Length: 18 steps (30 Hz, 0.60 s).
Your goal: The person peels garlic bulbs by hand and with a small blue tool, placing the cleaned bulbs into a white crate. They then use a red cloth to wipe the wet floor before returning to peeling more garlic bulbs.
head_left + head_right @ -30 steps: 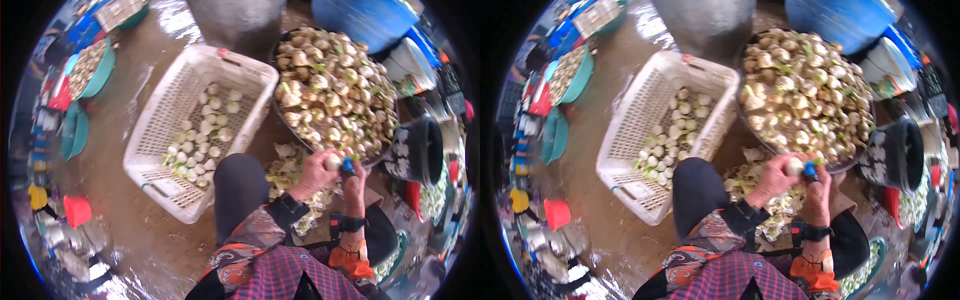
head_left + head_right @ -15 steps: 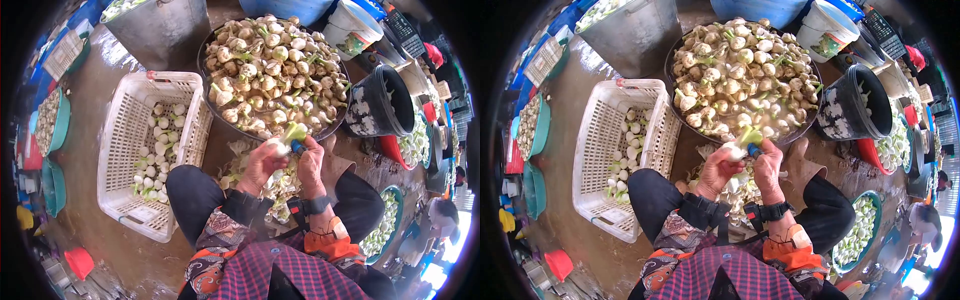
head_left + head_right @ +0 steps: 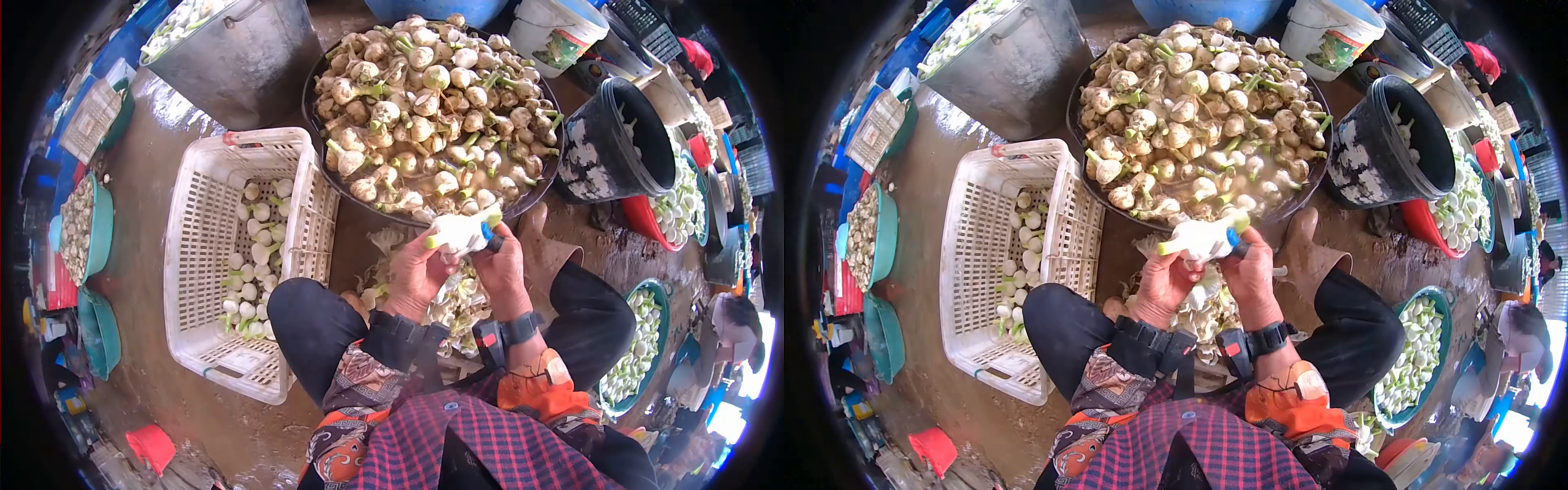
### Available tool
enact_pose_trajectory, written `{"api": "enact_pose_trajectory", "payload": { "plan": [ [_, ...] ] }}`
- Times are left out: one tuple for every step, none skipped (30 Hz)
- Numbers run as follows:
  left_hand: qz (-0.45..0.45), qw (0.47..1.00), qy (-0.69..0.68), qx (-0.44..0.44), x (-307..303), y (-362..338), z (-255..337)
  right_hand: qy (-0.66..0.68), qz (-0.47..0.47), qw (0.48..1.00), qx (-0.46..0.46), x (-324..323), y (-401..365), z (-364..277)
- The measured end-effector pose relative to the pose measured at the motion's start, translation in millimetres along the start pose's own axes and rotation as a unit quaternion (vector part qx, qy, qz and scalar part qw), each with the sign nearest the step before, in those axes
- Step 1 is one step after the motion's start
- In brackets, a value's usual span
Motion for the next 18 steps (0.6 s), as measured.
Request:
{"api": "enact_pose_trajectory", "payload": {
  "plan": [
    [-0.020, 1.000, 0.000, 0.004, 5.6, -1.0, -0.9, 0.053, 0.025, 0.998, 0.000, -6.1, 8.5, -0.7],
    [-0.048, 0.998, -0.024, 0.029, 11.1, -3.6, -0.4, 0.097, 0.085, 0.992, -0.006, -12.9, 18.1, -4.2],
    [-0.061, 0.995, -0.069, 0.035, 14.6, -8.9, 3.7, 0.137, 0.169, 0.976, 0.000, -42.5, 34.2, -14.0],
    [-0.057, 0.997, -0.037, 0.024, 15.5, -11.6, 7.4, 0.018, 0.151, 0.988, -0.008, -57.8, 40.5, -21.9],
    [-0.053, 0.999, -0.003, 0.014, 16.4, -12.1, 11.6, -0.101, 0.130, 0.986, -0.016, -64.6, 45.3, -26.8],
    [-0.031, 1.000, -0.003, -0.002, 17.1, -9.5, 12.6, -0.361, 0.009, 0.932, -0.022, -58.9, 44.2, -28.9],
    [-0.009, 1.000, -0.006, -0.019, 17.2, -8.4, 11.3, -0.591, -0.110, 0.798, -0.025, -58.3, 36.7, -24.3],
    [0.030, 0.998, 0.042, -0.018, 15.5, -9.1, 12.9, -0.710, -0.150, 0.687, -0.042, -28.6, 14.5, -25.0],
    [0.037, 0.998, 0.047, -0.015, 16.2, -8.6, 12.8, -0.677, -0.149, 0.719, -0.058, -12.5, 5.5, -32.7],
    [0.045, 0.998, 0.051, -0.010, 16.2, -7.2, 12.3, -0.643, -0.150, 0.747, -0.073, -0.8, -0.1, -39.7],
    [0.054, 0.997, 0.054, -0.006, 15.5, -6.3, 10.6, -0.608, -0.151, 0.775, -0.087, 13.4, -7.4, -46.8],
    [0.048, 0.996, 0.073, -0.002, 14.1, -3.5, 7.4, -0.631, -0.197, 0.733, -0.158, 44.3, -20.3, -52.3],
    [0.056, 0.994, 0.096, -0.005, 13.9, -4.2, 5.7, -0.676, -0.233, 0.667, -0.209, 57.0, -26.6, -50.2],
    [0.063, 0.991, 0.119, -0.008, 14.8, -4.9, 5.3, -0.714, -0.267, 0.593, -0.259, 66.9, -31.9, -47.1],
    [0.071, 0.987, 0.142, -0.009, 16.1, -5.6, 6.5, -0.745, -0.301, 0.511, -0.305, 74.1, -36.1, -41.7],
    [0.083, 0.986, 0.144, -0.007, 17.2, -7.2, 9.1, -0.734, -0.321, 0.479, -0.359, 77.5, -40.0, -36.6],
    [0.087, 0.986, 0.145, -0.007, 18.8, -7.8, 10.7, -0.743, -0.316, 0.466, -0.362, 76.9, -40.2, -32.6],
    [0.093, 0.985, 0.146, -0.007, 19.4, -8.2, 12.3, -0.752, -0.311, 0.453, -0.364, 75.6, -41.0, -28.2]
  ]
}}
Point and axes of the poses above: each hand's wrist, its own y-axis towards the middle knuckle, its own x-axis out of the palm, z = x × y, the point moved 4 cm from there along y, towards the middle knuckle, and after that the axes turned 10 degrees about y, right-handed, at the moved point
